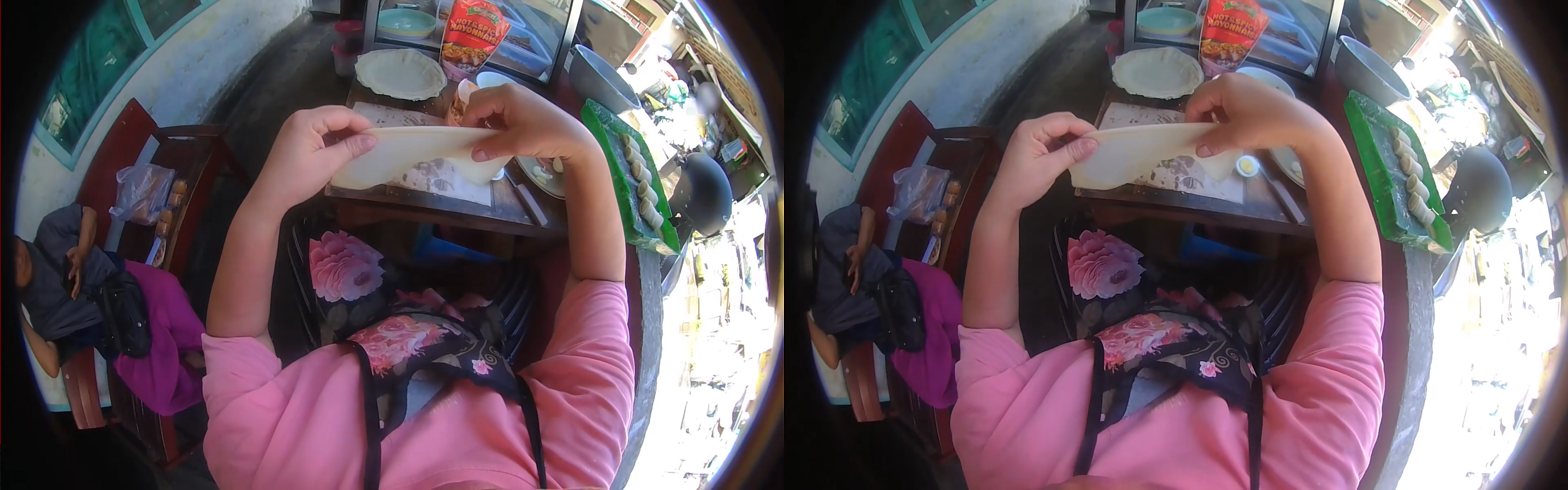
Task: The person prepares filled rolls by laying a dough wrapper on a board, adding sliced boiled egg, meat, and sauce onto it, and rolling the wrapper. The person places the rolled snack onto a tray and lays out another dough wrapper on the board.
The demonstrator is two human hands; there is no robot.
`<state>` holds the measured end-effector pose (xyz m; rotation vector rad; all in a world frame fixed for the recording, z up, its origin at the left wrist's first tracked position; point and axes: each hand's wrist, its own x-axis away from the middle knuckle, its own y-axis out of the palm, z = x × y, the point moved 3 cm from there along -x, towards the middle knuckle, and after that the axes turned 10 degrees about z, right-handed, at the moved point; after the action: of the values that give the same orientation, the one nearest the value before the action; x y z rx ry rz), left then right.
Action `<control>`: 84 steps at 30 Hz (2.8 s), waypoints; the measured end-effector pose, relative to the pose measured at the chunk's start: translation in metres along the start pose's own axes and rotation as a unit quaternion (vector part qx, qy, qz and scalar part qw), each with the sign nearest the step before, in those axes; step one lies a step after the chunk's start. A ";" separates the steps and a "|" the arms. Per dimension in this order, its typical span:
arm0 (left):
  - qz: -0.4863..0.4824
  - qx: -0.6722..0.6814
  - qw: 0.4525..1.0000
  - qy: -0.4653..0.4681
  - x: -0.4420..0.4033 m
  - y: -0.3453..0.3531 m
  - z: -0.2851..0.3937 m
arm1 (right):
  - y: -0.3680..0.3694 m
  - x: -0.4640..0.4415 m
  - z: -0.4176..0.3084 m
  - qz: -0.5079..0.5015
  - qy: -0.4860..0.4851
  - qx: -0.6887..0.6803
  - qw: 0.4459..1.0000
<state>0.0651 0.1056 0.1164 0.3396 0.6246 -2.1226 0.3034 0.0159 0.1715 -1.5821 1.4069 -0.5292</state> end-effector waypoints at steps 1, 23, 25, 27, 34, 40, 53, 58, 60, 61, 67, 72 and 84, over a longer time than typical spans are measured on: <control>0.015 0.009 1.000 0.008 -0.004 -0.003 0.004 | -0.005 0.001 -0.001 -0.007 0.035 0.006 0.999; 0.032 -0.281 0.938 0.199 0.008 0.035 -0.109 | 0.123 0.032 0.103 0.232 0.040 0.062 0.970; 0.046 -0.301 0.929 0.212 0.036 0.044 -0.120 | 0.150 0.052 0.098 0.240 0.016 0.088 0.967; 0.065 -0.307 0.922 0.227 0.045 0.047 -0.121 | 0.162 0.063 0.091 0.260 0.015 0.099 0.960; 0.118 -0.275 0.935 0.189 0.029 0.044 -0.117 | 0.147 0.051 0.091 0.275 0.088 -0.015 0.957; 0.199 -0.352 0.912 0.062 -0.019 0.040 -0.165 | 0.145 -0.016 0.143 0.301 0.190 0.199 0.913; 0.238 -0.290 0.926 0.038 -0.023 0.043 -0.183 | 0.148 -0.045 0.168 0.211 0.182 0.349 0.895; 0.253 -0.296 0.919 0.054 -0.021 0.038 -0.177 | 0.150 -0.039 0.164 0.127 0.238 0.317 0.909; 0.265 -0.277 0.922 0.059 -0.020 0.039 -0.175 | 0.140 -0.021 0.142 0.228 0.189 0.264 0.918; 0.270 -0.276 0.921 0.057 -0.017 0.039 -0.172 | 0.133 -0.007 0.130 0.280 0.163 0.238 0.916; 0.235 -0.330 0.908 0.102 -0.001 0.046 -0.150 | 0.047 0.091 0.135 0.384 0.209 0.303 0.847; 0.212 -0.362 0.903 0.097 -0.001 0.047 -0.153 | 0.005 0.155 0.228 0.186 0.335 0.230 0.894; 0.193 -0.365 0.905 0.103 -0.001 0.050 -0.153 | 0.015 0.164 0.242 0.229 0.333 0.158 0.901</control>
<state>0.1083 0.1652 -0.0267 0.2361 1.3005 -1.3588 0.5320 -0.0517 0.0013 -0.7772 2.0004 -1.0037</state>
